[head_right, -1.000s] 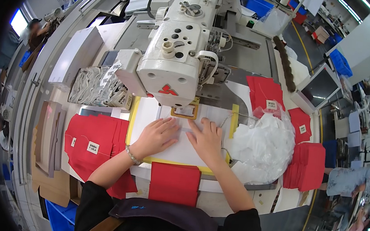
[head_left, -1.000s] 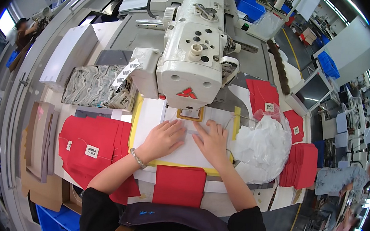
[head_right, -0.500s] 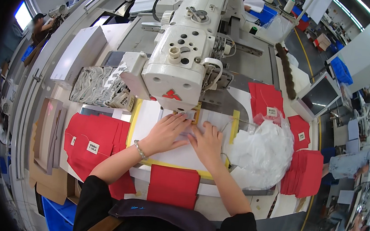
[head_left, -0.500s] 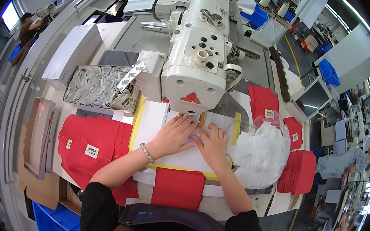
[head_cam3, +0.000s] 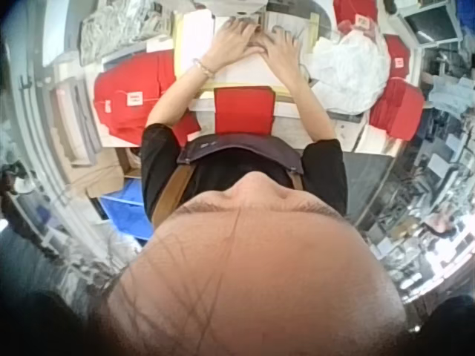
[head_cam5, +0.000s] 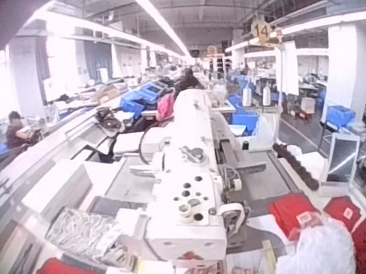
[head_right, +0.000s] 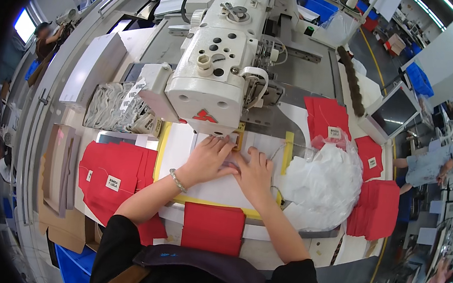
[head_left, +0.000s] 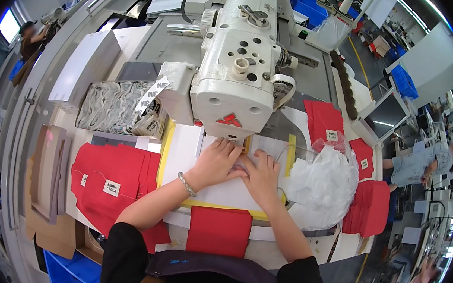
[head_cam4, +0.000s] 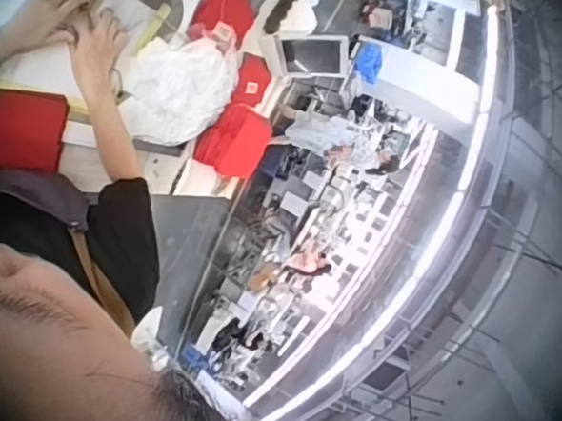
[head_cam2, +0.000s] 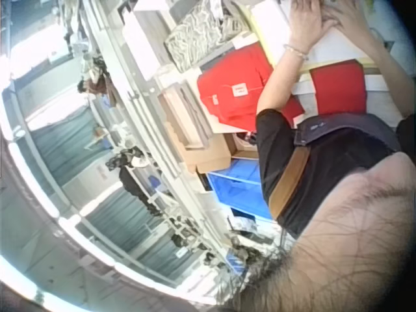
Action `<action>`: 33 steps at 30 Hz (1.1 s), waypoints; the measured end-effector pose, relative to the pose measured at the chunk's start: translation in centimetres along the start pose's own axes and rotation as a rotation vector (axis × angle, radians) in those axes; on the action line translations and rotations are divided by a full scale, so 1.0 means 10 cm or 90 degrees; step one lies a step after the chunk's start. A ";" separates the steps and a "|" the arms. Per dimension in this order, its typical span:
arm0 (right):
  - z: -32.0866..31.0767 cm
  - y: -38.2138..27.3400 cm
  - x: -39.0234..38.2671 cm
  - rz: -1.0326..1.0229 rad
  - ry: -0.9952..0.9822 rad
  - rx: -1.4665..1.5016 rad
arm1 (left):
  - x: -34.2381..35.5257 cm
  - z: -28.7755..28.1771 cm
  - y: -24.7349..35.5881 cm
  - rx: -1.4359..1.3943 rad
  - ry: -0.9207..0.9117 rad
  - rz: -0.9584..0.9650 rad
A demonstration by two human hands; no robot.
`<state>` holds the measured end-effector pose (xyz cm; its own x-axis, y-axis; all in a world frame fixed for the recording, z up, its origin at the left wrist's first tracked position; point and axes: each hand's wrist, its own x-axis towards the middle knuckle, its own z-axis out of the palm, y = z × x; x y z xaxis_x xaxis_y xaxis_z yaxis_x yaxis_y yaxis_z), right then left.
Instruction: The person sews white rectangular labels onto red fabric pieces using an industrial sewing machine. They repeatedly pick up a red fabric piece, place a label on it, align it under the presser foot, sew the label, and trim the thread with scissors. Finished pieces are stacked on the table.
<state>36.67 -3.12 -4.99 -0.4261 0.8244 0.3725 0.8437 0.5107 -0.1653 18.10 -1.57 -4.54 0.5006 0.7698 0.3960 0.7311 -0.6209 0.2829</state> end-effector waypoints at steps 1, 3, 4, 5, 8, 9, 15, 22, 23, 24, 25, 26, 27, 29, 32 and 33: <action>0.00 0.00 0.00 0.002 -0.005 -0.001 | 0.01 0.02 0.00 -0.001 0.007 -0.001; -0.01 -0.01 0.00 0.008 -0.002 0.001 | 0.01 0.03 0.00 0.005 0.020 0.009; -0.02 -0.02 0.00 0.010 -0.002 0.001 | 0.01 0.04 0.00 0.006 0.026 0.013; -0.05 -0.02 -0.01 0.012 -0.006 0.003 | 0.01 0.05 0.00 0.002 0.023 0.016; -0.17 -0.02 -0.02 0.023 -0.006 0.015 | 0.03 0.05 -0.05 -0.006 0.015 0.022; -0.21 -0.01 -0.06 0.034 0.002 0.023 | 0.03 0.03 -0.05 -0.009 0.010 0.023; -0.49 0.09 -0.41 0.115 -0.009 0.096 | 0.04 0.03 -0.01 0.030 0.007 0.035; -0.44 0.09 -0.73 0.123 0.016 0.120 | 0.02 0.02 0.00 0.069 0.019 0.046; -0.42 0.10 -0.76 0.130 0.030 0.110 | 0.01 0.02 0.03 0.076 0.031 0.053; -0.39 0.11 -0.77 0.138 0.043 0.101 | -0.02 0.00 0.08 0.083 0.043 0.061; -0.37 0.12 -0.77 0.146 0.057 0.092 | -0.05 -0.04 0.14 0.091 0.054 0.069; -0.35 0.14 -0.78 0.159 0.064 0.082 | -0.12 -0.08 0.21 0.047 0.005 0.068; -0.33 0.17 -0.79 0.172 0.071 0.071 | -0.21 -0.12 0.30 0.003 -0.044 0.067; -0.34 0.21 -0.78 0.196 0.078 0.050 | -0.36 -0.21 0.49 -0.118 -0.090 0.052; -0.38 0.22 -0.76 0.210 0.093 0.030 | -0.51 -0.27 0.68 -0.239 -0.154 0.055; -0.42 0.19 -0.75 0.203 0.099 0.030 | -0.56 -0.25 0.74 -0.257 -0.150 0.043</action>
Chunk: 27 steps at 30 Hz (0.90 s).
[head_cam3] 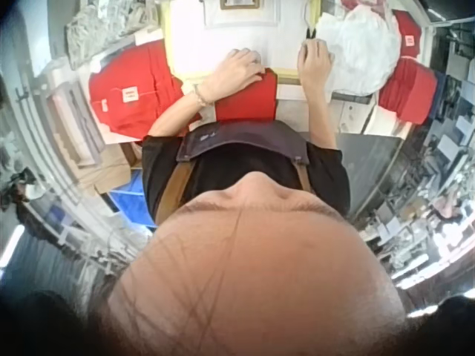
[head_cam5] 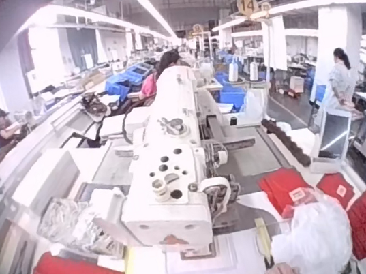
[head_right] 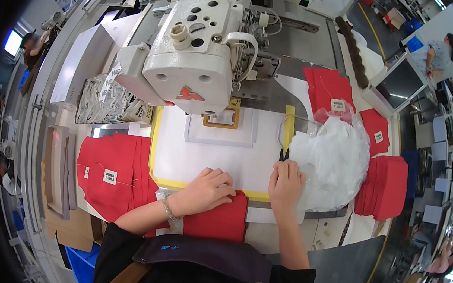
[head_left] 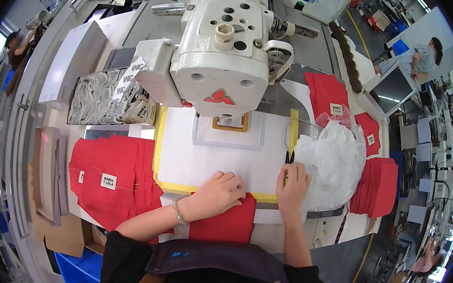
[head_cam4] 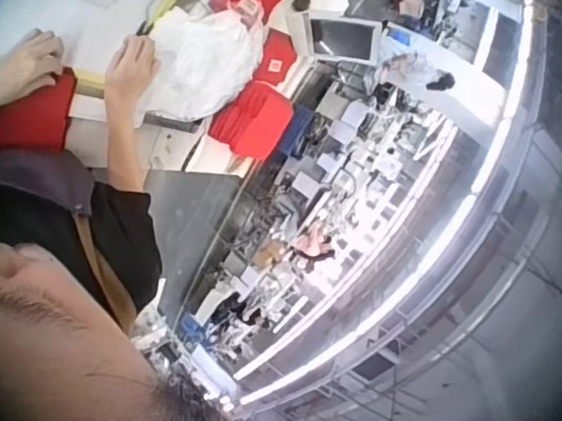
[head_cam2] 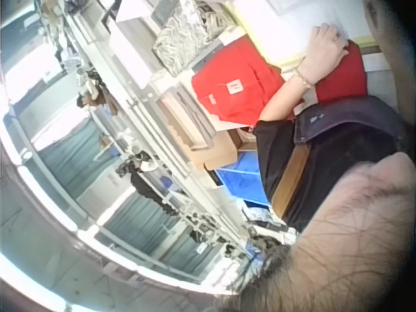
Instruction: The person sews white rectangular labels onto red fabric pieces using an industrial sewing machine. They repeatedly pick up a red fabric piece, place a label on it, align it under the presser foot, sew the label, and trim the thread with scissors. Finished pieces are stacked on the table.
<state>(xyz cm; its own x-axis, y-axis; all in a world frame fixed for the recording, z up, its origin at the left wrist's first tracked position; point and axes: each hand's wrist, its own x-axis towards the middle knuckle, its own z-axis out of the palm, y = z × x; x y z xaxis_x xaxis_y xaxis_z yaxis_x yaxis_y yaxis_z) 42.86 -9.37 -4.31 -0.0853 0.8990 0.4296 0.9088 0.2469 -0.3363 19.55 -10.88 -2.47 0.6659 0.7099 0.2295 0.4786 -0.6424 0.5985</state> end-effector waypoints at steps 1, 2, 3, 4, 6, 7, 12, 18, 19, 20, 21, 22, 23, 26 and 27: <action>-0.03 -0.03 0.01 -0.010 0.010 0.002 | -0.03 0.03 0.02 0.028 -0.001 0.003; -0.05 -0.04 -0.02 -0.015 -0.007 0.008 | -0.05 0.07 0.03 0.057 -0.002 0.006; -0.09 -0.05 -0.06 -0.020 -0.024 0.015 | -0.08 0.09 0.04 0.086 -0.003 0.009; -0.12 -0.05 -0.09 -0.025 -0.039 0.020 | -0.08 0.10 0.07 0.103 -0.004 0.005; -0.21 -0.10 -0.16 -0.032 -0.048 0.038 | -0.10 0.11 0.12 0.138 -0.007 -0.002; -0.25 -0.12 -0.20 -0.036 -0.051 0.046 | -0.09 0.11 0.13 0.131 0.001 -0.020; -0.43 -0.26 -0.42 -0.036 -0.123 0.111 | -0.08 0.11 0.15 0.086 0.022 -0.081; -0.49 -0.33 -0.67 -0.047 -0.170 0.157 | -0.12 0.17 0.16 0.066 0.034 -0.052; -0.49 -0.34 -0.69 -0.049 -0.174 0.161 | -0.12 0.17 0.16 0.070 0.035 -0.049; -0.50 -0.34 -0.71 -0.060 -0.177 0.156 | -0.13 0.18 0.17 0.073 0.035 -0.047; -0.51 -0.33 -0.72 -0.071 -0.180 0.152 | -0.14 0.18 0.17 0.077 0.036 -0.045; -0.51 -0.33 -0.73 -0.081 -0.182 0.146 | -0.14 0.17 0.18 0.100 0.028 -0.041; -0.51 -0.33 -0.73 -0.086 -0.180 0.143 | -0.14 0.16 0.20 0.124 0.019 -0.037; -0.50 -0.31 -0.76 -0.091 -0.176 0.137 | -0.13 0.16 0.25 0.220 -0.015 -0.019; -0.49 -0.31 -0.76 -0.087 -0.176 0.137 | -0.13 0.16 0.26 0.257 -0.028 -0.011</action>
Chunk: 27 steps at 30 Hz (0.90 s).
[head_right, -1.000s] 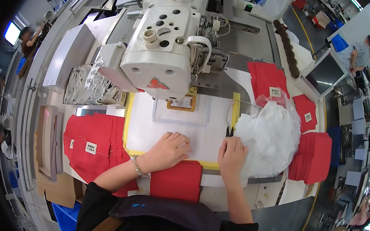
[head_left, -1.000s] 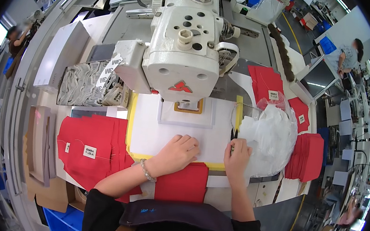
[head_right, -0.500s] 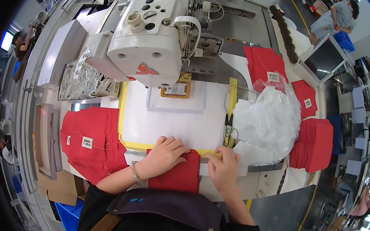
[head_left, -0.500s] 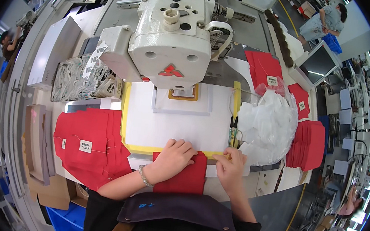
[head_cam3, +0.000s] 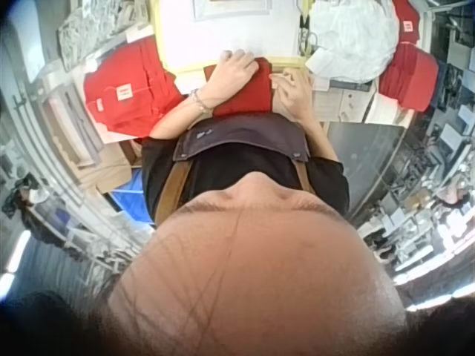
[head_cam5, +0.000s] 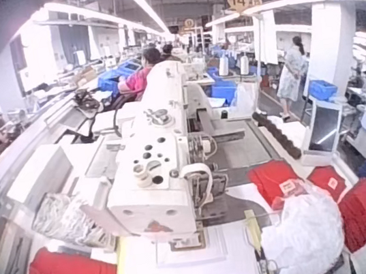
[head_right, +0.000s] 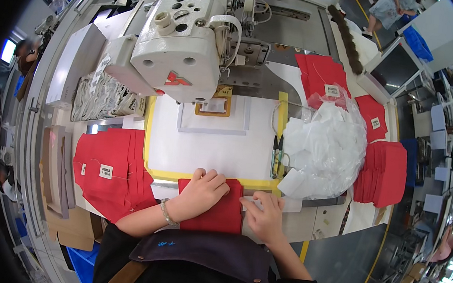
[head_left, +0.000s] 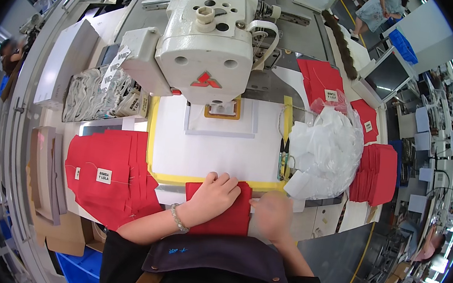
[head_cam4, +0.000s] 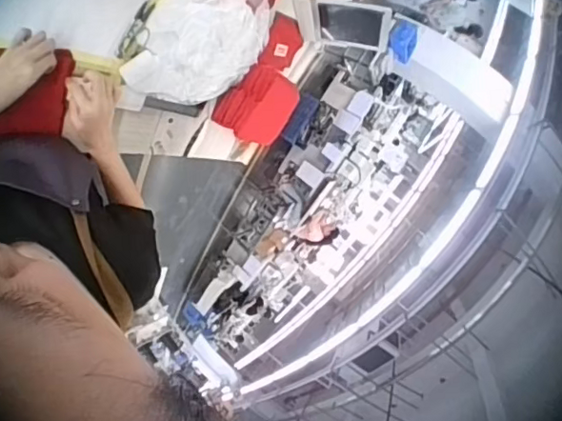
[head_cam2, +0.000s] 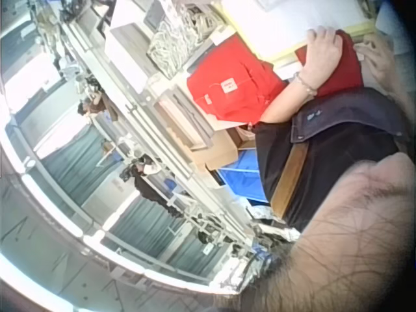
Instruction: The person sews white rectangular labels onto red fabric pieces using an industrial sewing machine. They repeatedly pick up a red fabric piece, place a label on it, align it under the presser foot, sew the label, and trim the thread with scissors. Finished pieces are stacked on the table.
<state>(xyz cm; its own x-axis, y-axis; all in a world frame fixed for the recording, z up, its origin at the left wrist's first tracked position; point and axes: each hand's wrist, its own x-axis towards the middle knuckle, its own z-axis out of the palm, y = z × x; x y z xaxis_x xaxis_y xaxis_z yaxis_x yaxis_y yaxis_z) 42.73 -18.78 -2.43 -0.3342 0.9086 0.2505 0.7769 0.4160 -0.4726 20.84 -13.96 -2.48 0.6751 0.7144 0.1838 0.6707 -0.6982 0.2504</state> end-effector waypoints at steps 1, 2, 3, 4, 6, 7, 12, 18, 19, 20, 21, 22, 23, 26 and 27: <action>0.00 0.00 -0.01 0.004 0.001 0.001 | -0.01 0.01 0.00 0.005 -0.006 0.004; 0.00 0.00 -0.01 0.002 0.005 0.002 | -0.02 0.02 0.00 0.010 -0.012 0.007; 0.00 0.00 -0.01 0.000 0.010 0.003 | -0.03 0.03 0.00 0.016 -0.018 0.010; 0.00 0.01 -0.01 0.000 0.014 0.004 | -0.03 0.04 0.00 0.024 -0.016 0.015; -0.01 0.00 -0.01 -0.003 0.021 0.002 | -0.06 0.06 0.00 0.041 -0.011 0.023; -0.01 0.00 -0.02 -0.004 0.024 0.001 | -0.07 0.07 0.00 0.052 0.001 0.031; -0.02 0.03 -0.05 -0.027 0.040 0.016 | -0.18 0.06 -0.01 0.078 0.051 0.064; 0.00 -0.06 -0.01 -0.104 0.047 0.202 | -0.32 -0.07 -0.01 0.107 0.157 0.092; 0.03 -0.04 -0.01 -0.146 0.034 0.220 | -0.31 -0.09 -0.01 0.117 0.174 0.093; 0.04 -0.04 0.00 -0.170 -0.013 0.191 | -0.29 -0.12 -0.01 0.127 0.192 0.094; 0.05 -0.04 0.01 -0.194 -0.060 0.161 | -0.27 -0.14 -0.01 0.137 0.209 0.095; 0.05 -0.04 0.04 -0.219 -0.106 0.130 | -0.24 -0.17 -0.03 0.150 0.213 0.101; 0.05 -0.05 0.13 -0.246 -0.089 0.152 | -0.19 -0.20 -0.05 0.163 0.218 0.108; 0.04 0.02 0.27 -0.198 -0.126 0.199 | 0.00 -0.30 -0.10 0.173 0.280 0.118; 0.01 0.04 0.35 -0.145 -0.090 0.240 | 0.06 -0.33 -0.12 0.170 0.308 0.121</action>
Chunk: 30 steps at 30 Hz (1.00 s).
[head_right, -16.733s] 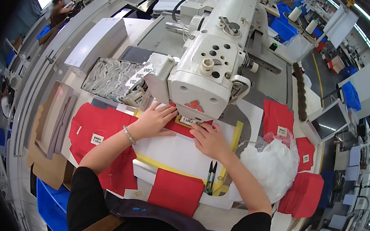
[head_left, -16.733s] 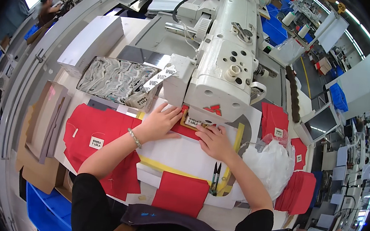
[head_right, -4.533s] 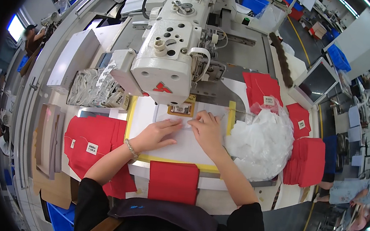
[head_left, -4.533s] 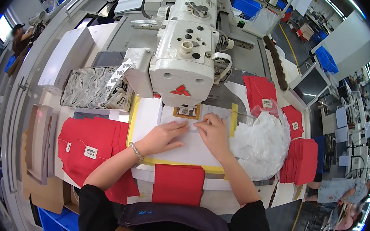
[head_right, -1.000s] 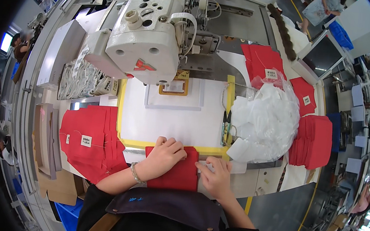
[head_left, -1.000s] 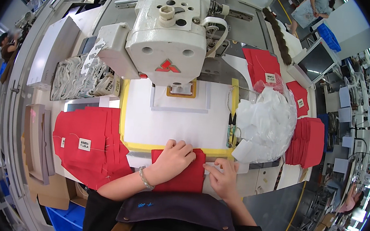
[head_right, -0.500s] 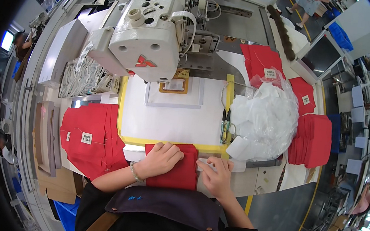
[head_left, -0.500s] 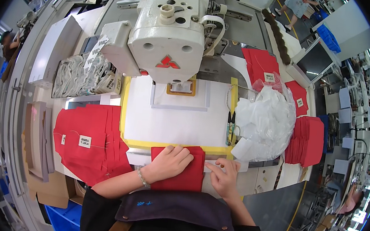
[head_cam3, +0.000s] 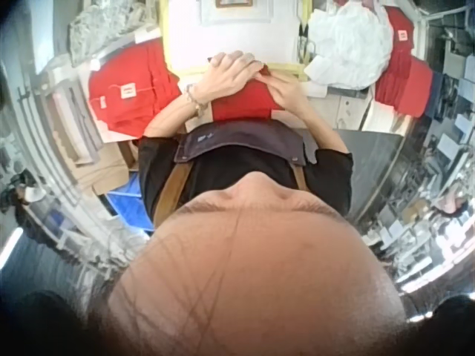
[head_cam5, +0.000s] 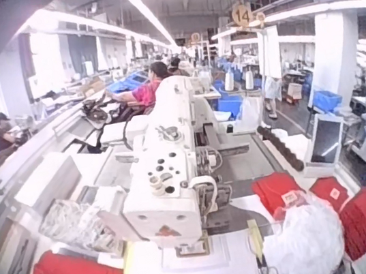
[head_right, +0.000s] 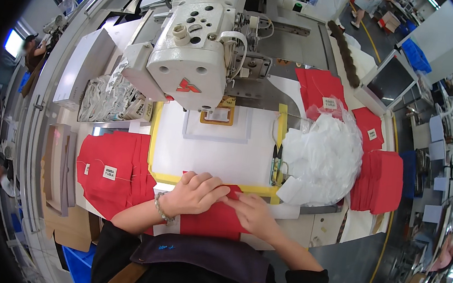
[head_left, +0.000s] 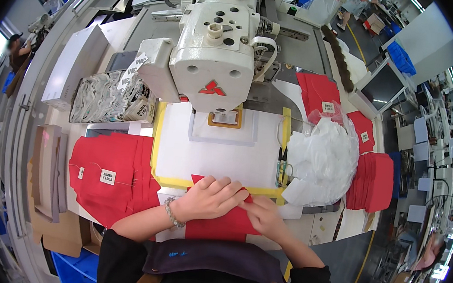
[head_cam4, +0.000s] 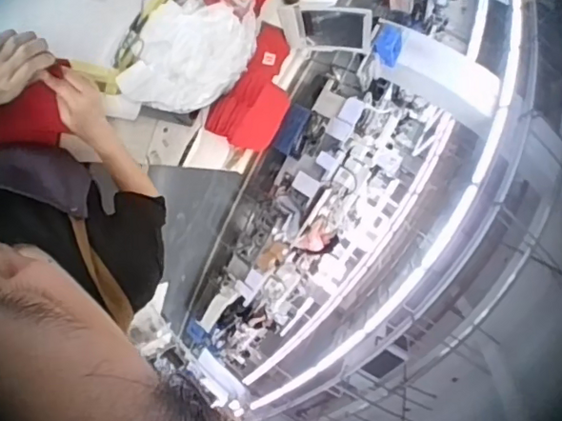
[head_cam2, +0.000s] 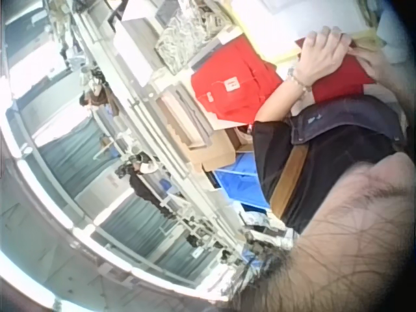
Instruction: The person sews white rectangular labels onto red fabric pieces using an industrial sewing machine. They repeatedly pick up a red fabric piece, place a label on it, align it under the presser foot, sew the label, and trim the thread with scissors. Finished pieces are stacked on the table.
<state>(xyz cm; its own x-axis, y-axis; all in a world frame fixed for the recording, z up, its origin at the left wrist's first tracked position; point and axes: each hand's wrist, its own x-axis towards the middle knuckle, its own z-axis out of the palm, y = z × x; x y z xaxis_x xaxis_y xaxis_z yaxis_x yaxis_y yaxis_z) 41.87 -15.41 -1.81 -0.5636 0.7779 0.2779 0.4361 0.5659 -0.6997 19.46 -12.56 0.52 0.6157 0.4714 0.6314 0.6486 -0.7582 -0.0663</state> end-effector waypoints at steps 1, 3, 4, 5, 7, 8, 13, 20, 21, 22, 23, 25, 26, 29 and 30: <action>-0.09 -0.01 0.13 0.043 0.051 0.041 | 0.05 0.02 -0.03 -0.027 -0.001 -0.003; -0.34 -0.04 0.34 0.252 0.067 0.131 | 0.11 0.02 -0.09 -0.078 -0.002 -0.016; -0.39 0.08 0.35 0.292 0.098 0.193 | 0.14 0.06 -0.11 -0.126 -0.070 -0.028; -0.41 0.22 0.34 0.329 0.128 0.254 | 0.15 0.09 -0.10 -0.179 -0.093 -0.039; -0.39 0.37 0.34 0.351 0.203 0.389 | 0.13 0.14 -0.04 -0.283 -0.143 -0.062; -0.39 0.41 0.35 0.361 0.239 0.458 | 0.11 0.17 0.00 -0.302 -0.163 -0.070; -0.38 0.49 0.36 0.360 0.265 0.501 | 0.10 0.50 -0.04 -0.208 -0.211 -0.067; -0.43 0.53 0.37 0.389 0.291 0.522 | 0.09 0.81 -0.47 -0.098 -0.142 0.057; -0.44 0.55 0.36 0.377 0.287 0.500 | 0.07 0.81 -0.51 -0.099 -0.129 0.081; -0.45 0.56 0.36 0.364 0.270 0.476 | 0.04 0.81 -0.55 -0.101 -0.118 0.104; -0.46 0.56 0.35 0.351 0.254 0.452 | 0.02 0.80 -0.58 -0.103 -0.107 0.127; -0.47 0.58 0.35 0.332 0.227 0.383 | 0.02 0.76 -0.64 -0.102 -0.062 0.154; -0.47 0.60 0.35 0.326 0.218 0.339 | 0.03 0.74 -0.65 -0.103 -0.040 0.167; -0.46 0.61 0.43 0.328 0.203 0.220 | -0.02 0.75 -0.70 -0.078 -0.051 0.180; -0.46 0.61 0.46 0.332 0.200 0.183 | -0.04 0.75 -0.71 -0.069 -0.061 0.174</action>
<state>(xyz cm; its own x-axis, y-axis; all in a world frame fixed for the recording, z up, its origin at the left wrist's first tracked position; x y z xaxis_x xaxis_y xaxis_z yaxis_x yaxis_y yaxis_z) 45.13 -7.13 -1.78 -0.0798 0.9968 0.0046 0.3674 0.0337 -0.9294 17.94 -3.97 -5.09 0.8035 0.2791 0.5258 0.4045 -0.9040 -0.1382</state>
